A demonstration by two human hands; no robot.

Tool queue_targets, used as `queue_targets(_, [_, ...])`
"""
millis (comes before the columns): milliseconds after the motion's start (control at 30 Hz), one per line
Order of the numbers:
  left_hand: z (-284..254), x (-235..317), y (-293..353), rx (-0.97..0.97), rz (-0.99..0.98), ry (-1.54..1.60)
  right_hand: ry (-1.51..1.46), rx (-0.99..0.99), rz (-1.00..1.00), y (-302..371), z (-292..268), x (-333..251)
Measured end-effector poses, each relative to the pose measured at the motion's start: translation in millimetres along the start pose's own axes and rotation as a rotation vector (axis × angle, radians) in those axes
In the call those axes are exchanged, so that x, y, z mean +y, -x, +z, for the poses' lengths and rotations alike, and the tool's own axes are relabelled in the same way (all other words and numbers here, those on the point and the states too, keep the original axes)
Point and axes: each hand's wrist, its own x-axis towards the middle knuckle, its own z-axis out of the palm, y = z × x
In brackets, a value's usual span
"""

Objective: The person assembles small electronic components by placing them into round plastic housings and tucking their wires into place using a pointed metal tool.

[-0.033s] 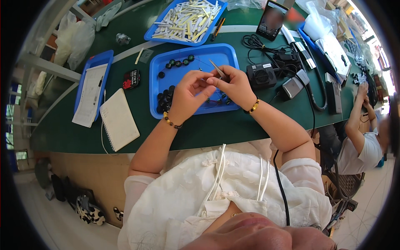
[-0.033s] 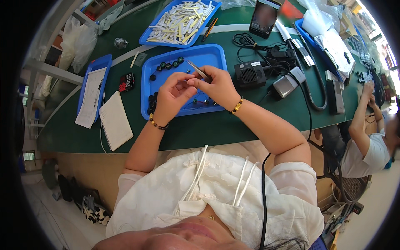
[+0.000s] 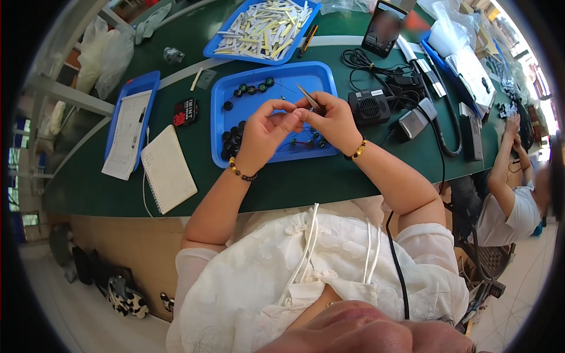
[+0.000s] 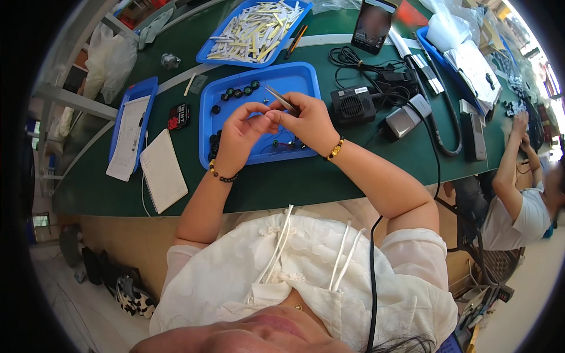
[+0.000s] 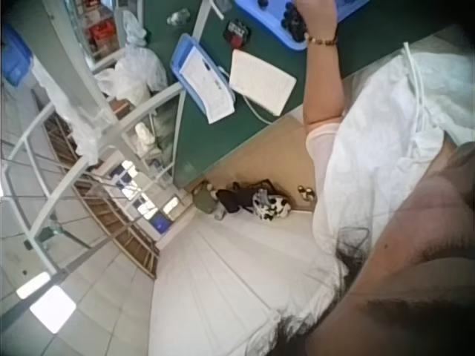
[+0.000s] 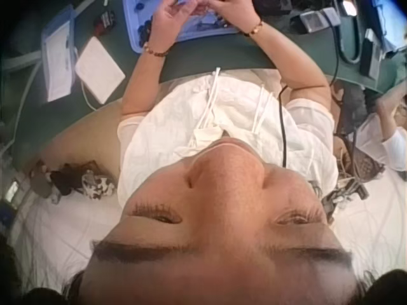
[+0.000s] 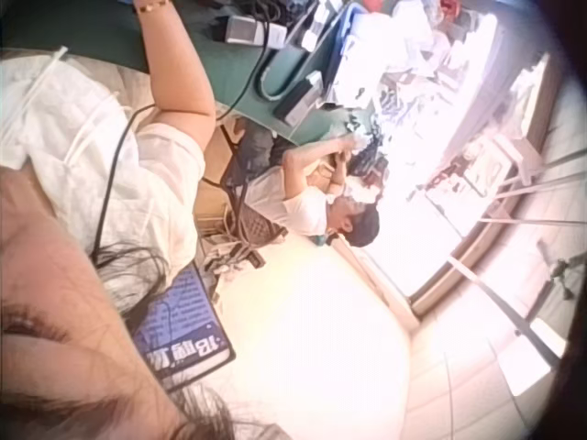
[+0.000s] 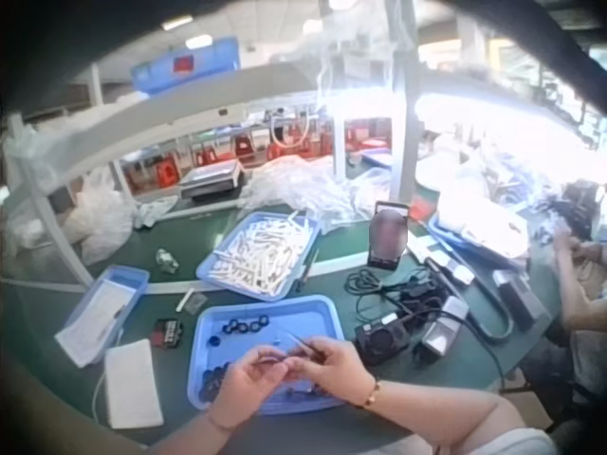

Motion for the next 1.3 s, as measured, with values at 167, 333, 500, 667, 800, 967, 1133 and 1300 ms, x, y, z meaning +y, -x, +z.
queue_targets(167, [-9.6, -4.3, -3.5, -0.158, -0.387, 0.562, -0.133, -0.071, -0.133, 2.1, 0.6, 1.6])
queue_targets(333, [-14.4, -8.4, -5.8, -0.206, -0.318, 0.564, -0.032, -0.003, -0.298, 4.7, 2.8, -3.8])
queue_targets(500, [-7.6, -13.2, -5.4, 0.01, -0.091, 0.352, -0.045, 0.013, -0.021, 5.5, 3.9, -15.1])
queue_targets(667, [-8.1, -11.5, -5.0, 0.043, -0.001, 0.11, -0.211, -0.163, 0.242, 5.7, 2.8, -11.0])
queue_targets(800, [-9.2, -8.3, -4.8, -0.011, -0.018, 0.068, -0.229, -0.183, 0.255, 1.9, -3.1, -10.2])
queue_targets(967, [-7.8, -9.9, -4.5, -0.06, -0.028, 0.17, -0.324, -0.259, 0.33, 1.2, -3.6, -7.1])
queue_targets(1133, [-6.2, -9.6, -3.0, -0.009, 0.009, 0.033, -0.256, -0.199, 0.325, 3.6, -4.0, -9.6])
queue_targets(1300, [-2.8, -3.5, -2.8, 0.016, 0.021, -0.075, -0.287, -0.114, 0.308, 7.0, -1.3, -10.4])
